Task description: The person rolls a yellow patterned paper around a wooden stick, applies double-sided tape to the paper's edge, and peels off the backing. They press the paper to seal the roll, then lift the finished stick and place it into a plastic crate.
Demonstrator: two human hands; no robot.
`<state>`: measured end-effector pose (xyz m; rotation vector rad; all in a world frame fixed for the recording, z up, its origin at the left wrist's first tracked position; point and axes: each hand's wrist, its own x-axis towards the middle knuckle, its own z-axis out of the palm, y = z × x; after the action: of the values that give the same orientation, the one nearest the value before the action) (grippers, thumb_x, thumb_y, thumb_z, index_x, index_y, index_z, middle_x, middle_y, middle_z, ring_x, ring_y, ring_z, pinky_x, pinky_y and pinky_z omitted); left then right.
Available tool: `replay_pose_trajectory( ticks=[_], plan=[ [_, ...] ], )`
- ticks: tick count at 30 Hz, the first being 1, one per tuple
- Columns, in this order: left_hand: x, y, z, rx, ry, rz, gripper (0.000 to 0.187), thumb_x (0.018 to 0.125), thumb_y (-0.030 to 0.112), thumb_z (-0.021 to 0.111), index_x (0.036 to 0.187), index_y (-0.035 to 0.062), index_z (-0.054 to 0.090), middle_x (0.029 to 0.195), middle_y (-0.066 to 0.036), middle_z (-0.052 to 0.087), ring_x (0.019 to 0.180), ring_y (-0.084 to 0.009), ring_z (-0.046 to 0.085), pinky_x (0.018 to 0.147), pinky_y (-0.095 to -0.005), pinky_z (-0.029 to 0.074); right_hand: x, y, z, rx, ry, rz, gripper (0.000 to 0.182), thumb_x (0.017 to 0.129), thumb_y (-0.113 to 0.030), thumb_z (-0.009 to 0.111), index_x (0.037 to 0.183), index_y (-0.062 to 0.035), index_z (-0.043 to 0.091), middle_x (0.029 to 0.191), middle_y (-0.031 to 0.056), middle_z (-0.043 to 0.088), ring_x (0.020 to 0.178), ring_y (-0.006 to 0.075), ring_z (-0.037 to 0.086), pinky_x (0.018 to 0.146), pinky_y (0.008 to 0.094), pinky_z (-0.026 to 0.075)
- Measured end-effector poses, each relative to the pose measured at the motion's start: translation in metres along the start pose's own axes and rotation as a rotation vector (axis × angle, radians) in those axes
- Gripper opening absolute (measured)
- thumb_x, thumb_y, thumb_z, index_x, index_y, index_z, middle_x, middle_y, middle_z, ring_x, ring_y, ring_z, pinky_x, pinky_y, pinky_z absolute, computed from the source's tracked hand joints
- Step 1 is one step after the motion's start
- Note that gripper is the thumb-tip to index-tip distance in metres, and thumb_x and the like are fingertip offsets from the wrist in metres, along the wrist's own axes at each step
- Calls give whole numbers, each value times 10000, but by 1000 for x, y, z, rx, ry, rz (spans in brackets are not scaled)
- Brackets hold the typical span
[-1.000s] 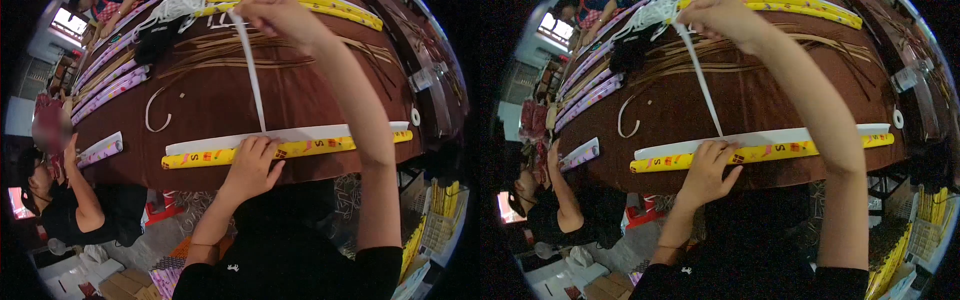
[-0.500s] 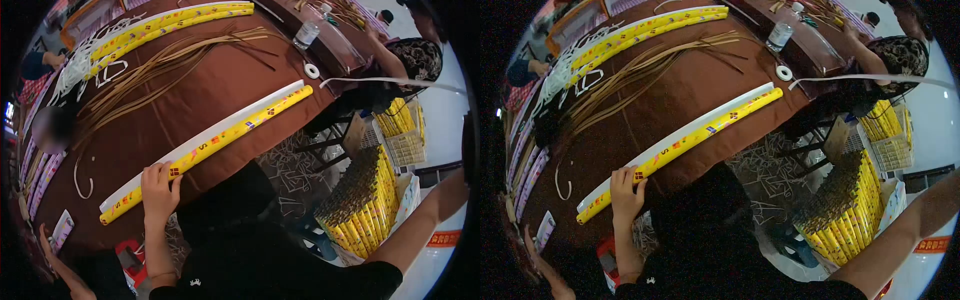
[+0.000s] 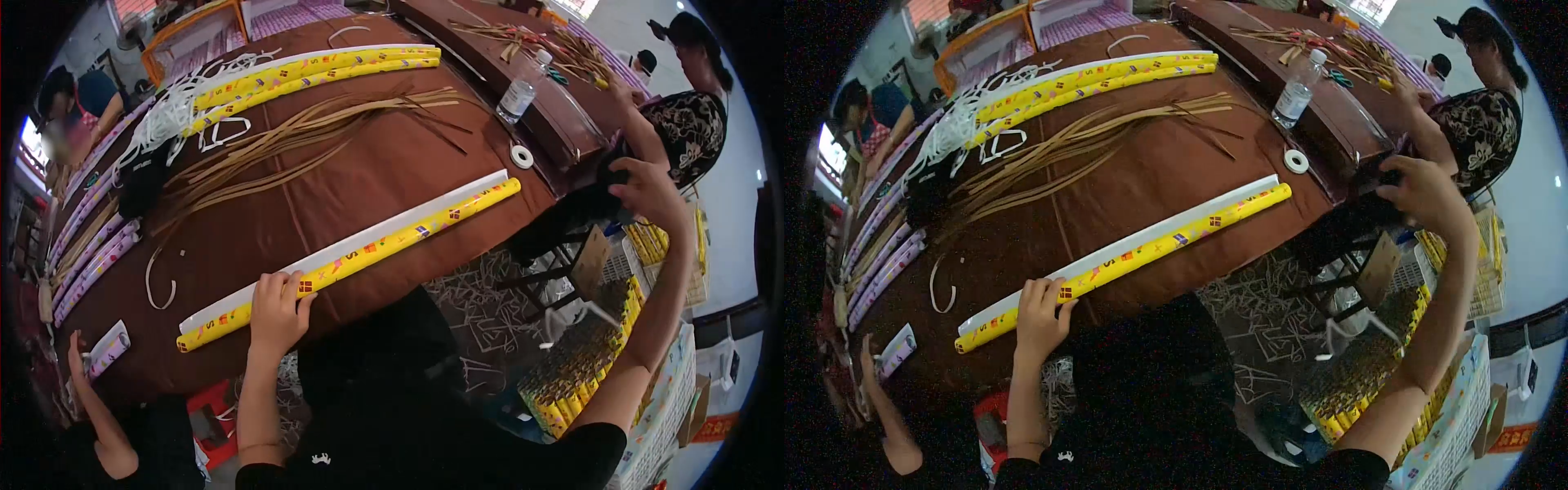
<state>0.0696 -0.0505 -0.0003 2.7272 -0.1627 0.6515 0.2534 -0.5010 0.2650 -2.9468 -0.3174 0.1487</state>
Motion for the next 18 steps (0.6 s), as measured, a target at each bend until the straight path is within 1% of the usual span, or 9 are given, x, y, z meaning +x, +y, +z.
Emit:
replay_pose_trajectory(
  ticks=[2,4,5,6,7,11,14,16,18],
  plan=[
    [0,1,0,17,6,5,368,730,121,729,1054,-7,613,900,-126,540,840,-306,531,750,-403,458,45,-35,47,124,68,-234,191,812,-141,667,929,9,677,715,161,636,660,242,638,641,364,493],
    [1,3,-3,7,-23,-28,369,727,120,729,1054,-6,614,902,-129,540,839,-309,534,751,-404,458,112,-44,112,277,119,-470,200,821,-167,655,945,-14,693,794,196,663,738,305,666,661,367,508],
    [1,1,-2,16,-14,-8,375,725,122,732,1057,-7,614,906,-132,542,838,-314,536,751,-408,457,138,-57,137,50,221,-487,222,860,-198,620,961,-12,686,856,150,684,815,311,659,708,393,510],
    [2,0,-2,17,-18,-7,379,725,124,732,1061,-7,614,910,-134,544,839,-317,537,752,-410,457,158,-83,152,-137,215,-295,272,845,-287,628,900,-30,696,885,161,681,875,358,639,741,427,512],
    [0,0,-1,16,-29,-8,383,725,125,733,1065,-7,613,913,-137,546,841,-319,537,753,-411,457,194,-82,182,-235,288,-289,313,820,-345,657,866,-37,698,858,157,684,857,346,658,737,434,522],
    [0,0,-1,14,-57,-37,404,725,147,736,1078,-5,612,920,-136,557,849,-318,541,763,-419,459,246,-89,228,-113,171,-84,363,794,-378,684,826,-17,700,849,196,686,835,357,667,727,451,533],
    [-1,0,0,10,-53,-45,404,724,147,734,1081,-1,615,933,-137,563,878,-310,545,781,-419,459,259,-87,243,-81,358,-123,344,796,-345,684,740,-5,690,799,191,685,781,347,672,701,435,532],
    [-1,0,0,18,-53,-53,406,724,145,733,1084,1,615,936,-138,564,880,-312,545,785,-420,458,263,-89,237,332,269,-241,299,798,-272,665,686,4,676,680,163,671,655,295,667,639,399,524],
    [-2,1,0,18,-61,-50,408,723,143,733,1088,3,616,940,-139,565,882,-313,545,789,-420,458,269,-90,221,389,185,-204,274,790,-243,670,673,5,675,638,137,656,596,249,644,607,380,513]
  ],
)
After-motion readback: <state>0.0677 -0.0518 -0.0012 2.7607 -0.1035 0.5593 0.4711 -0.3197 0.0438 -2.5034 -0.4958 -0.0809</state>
